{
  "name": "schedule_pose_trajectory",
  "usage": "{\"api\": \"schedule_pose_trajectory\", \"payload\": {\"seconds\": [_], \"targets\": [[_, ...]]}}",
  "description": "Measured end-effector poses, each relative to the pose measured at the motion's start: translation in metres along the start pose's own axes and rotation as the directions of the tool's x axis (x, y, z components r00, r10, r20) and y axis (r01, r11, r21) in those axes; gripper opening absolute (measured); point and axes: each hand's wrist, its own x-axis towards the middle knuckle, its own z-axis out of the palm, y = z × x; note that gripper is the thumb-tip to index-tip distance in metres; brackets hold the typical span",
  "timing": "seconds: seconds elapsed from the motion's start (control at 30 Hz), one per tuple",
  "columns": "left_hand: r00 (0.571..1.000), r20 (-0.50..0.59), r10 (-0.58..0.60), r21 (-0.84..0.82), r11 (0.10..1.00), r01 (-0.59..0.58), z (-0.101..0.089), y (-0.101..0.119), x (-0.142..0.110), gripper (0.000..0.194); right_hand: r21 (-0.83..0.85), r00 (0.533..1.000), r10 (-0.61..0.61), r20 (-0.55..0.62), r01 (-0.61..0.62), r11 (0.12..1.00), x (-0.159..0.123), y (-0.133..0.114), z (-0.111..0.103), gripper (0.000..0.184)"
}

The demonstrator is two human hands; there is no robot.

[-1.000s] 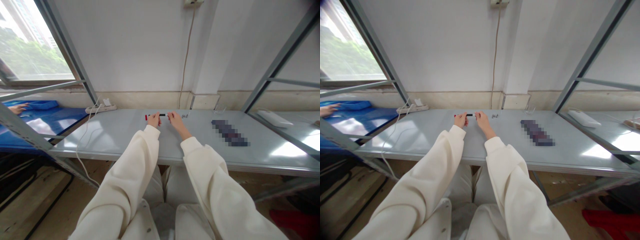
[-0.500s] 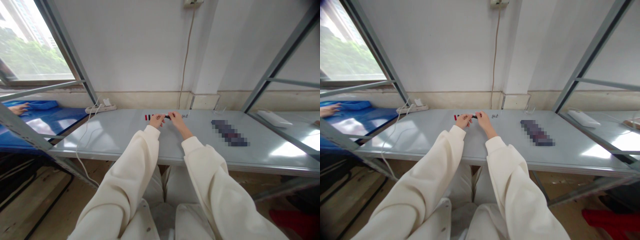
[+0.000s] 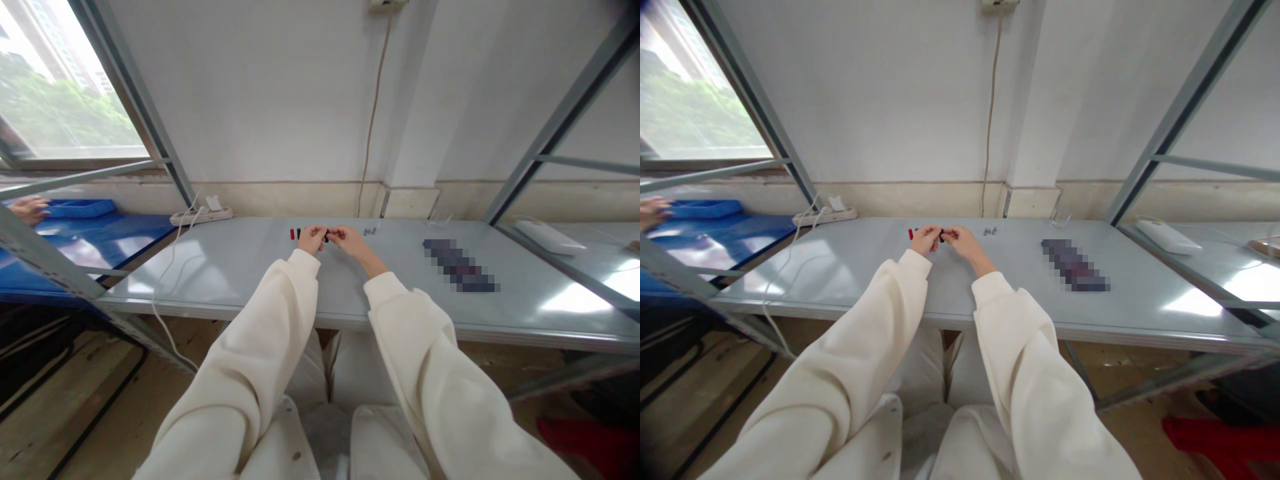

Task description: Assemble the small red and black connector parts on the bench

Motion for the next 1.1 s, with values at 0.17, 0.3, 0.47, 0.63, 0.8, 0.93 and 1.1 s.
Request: {"api": "schedule_pose_trajectory", "payload": {"seconds": [0.17,0.3,0.47,0.63,0.8,0.93,1.1], "targets": [[0.999,0.028,-0.019,-0.064,0.998,0.021,0.002,0.004,-0.002,0.011,-0.019,0.999,0.010,0.049,-0.009,1.000,-0.001,0.005,0.003,0.023],[0.999,-0.042,0.019,0.092,0.996,-0.015,0.003,0.003,-0.003,0.006,-0.165,1.000,0.003,0.018,0.000,0.986,-0.002,0.003,0.000,0.017],[0.950,-0.026,0.311,0.447,0.853,-0.268,0.005,-0.006,-0.008,0.003,-0.396,0.978,0.066,-0.196,-0.140,0.908,0.000,0.017,-0.007,0.009],[0.936,0.153,0.317,0.590,0.731,-0.344,0.006,-0.010,-0.011,0.005,-0.482,0.941,0.162,-0.297,-0.294,0.825,0.006,0.036,-0.012,0.012],[0.938,0.215,0.271,0.692,0.635,-0.342,0.007,-0.004,-0.014,0.013,-0.563,0.917,0.252,-0.309,-0.390,0.728,0.011,0.038,-0.013,0.021],[0.941,0.233,0.246,0.727,0.599,-0.336,0.009,0.000,-0.018,0.016,-0.598,0.914,0.274,-0.299,-0.403,0.693,0.015,0.039,-0.013,0.022],[0.937,0.243,0.250,0.728,0.591,-0.347,0.009,0.000,-0.018,0.018,-0.591,0.920,0.251,-0.302,-0.387,0.708,0.018,0.043,-0.014,0.023]]}}
